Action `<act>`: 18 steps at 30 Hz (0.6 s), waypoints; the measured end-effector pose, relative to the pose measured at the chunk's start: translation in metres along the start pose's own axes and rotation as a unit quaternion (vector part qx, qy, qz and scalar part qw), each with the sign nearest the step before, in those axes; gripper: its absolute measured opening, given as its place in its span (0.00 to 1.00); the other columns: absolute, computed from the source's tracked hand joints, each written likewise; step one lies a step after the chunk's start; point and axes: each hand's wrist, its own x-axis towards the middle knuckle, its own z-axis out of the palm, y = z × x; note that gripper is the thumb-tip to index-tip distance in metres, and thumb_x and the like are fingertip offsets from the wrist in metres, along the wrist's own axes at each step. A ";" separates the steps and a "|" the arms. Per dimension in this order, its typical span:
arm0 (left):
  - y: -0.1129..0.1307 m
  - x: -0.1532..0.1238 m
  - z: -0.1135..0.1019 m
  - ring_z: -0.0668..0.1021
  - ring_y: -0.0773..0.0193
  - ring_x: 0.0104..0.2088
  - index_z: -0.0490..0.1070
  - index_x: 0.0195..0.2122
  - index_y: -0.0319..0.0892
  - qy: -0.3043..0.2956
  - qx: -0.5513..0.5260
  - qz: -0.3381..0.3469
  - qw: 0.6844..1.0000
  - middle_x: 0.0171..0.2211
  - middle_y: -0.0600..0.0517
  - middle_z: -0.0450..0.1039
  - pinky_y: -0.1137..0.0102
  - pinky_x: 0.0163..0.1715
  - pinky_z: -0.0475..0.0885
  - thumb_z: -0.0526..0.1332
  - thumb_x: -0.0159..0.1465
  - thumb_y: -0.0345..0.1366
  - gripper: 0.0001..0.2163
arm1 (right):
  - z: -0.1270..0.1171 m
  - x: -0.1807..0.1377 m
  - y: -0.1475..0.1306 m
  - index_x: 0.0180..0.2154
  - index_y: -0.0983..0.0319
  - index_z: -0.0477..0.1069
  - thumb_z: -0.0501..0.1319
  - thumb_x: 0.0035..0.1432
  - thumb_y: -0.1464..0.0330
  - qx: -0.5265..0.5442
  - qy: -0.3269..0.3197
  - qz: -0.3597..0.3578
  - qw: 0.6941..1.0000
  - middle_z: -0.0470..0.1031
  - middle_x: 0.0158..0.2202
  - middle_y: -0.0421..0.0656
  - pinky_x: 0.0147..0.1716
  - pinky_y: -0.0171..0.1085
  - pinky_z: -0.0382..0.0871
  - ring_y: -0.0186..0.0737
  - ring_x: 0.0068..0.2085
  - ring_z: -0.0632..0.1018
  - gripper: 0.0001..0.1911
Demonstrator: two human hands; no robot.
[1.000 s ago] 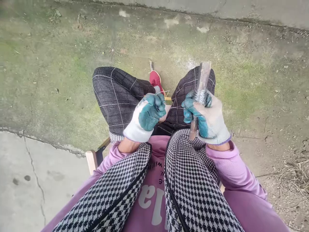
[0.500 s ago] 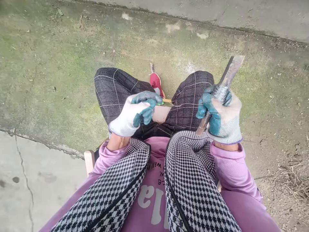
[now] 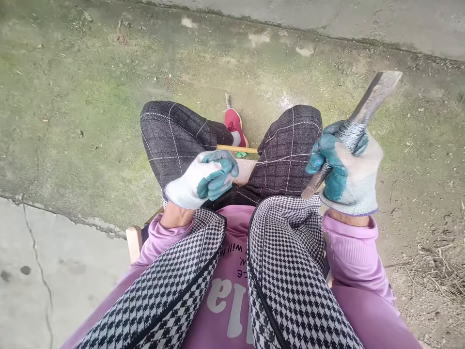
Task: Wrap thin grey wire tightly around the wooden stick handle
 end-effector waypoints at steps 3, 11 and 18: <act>0.002 0.000 -0.001 0.68 0.72 0.14 0.79 0.33 0.41 0.005 0.057 0.034 0.998 0.18 0.56 0.71 0.77 0.12 0.59 0.82 0.56 0.60 0.27 | -0.006 0.007 0.003 0.28 0.58 0.80 0.73 0.40 0.70 0.018 0.027 -0.022 0.999 0.70 0.21 0.37 0.13 0.32 0.67 0.33 0.17 0.70 0.07; 0.009 -0.002 0.003 0.84 0.62 0.35 0.83 0.34 0.42 0.057 0.146 0.201 0.967 0.34 0.49 0.83 0.67 0.39 0.82 0.82 0.60 0.57 0.22 | -0.006 0.003 0.003 0.28 0.57 0.81 0.73 0.42 0.70 0.014 0.006 -0.012 1.000 0.71 0.21 0.37 0.13 0.31 0.68 0.33 0.18 0.69 0.07; 0.029 -0.023 -0.007 0.84 0.57 0.53 0.86 0.50 0.50 0.023 0.520 0.485 0.703 0.48 0.51 0.87 0.56 0.59 0.80 0.66 0.79 0.40 0.08 | -0.004 0.014 0.006 0.29 0.59 0.80 0.76 0.41 0.67 -0.003 0.002 0.001 1.000 0.72 0.21 0.37 0.12 0.32 0.68 0.33 0.17 0.70 0.10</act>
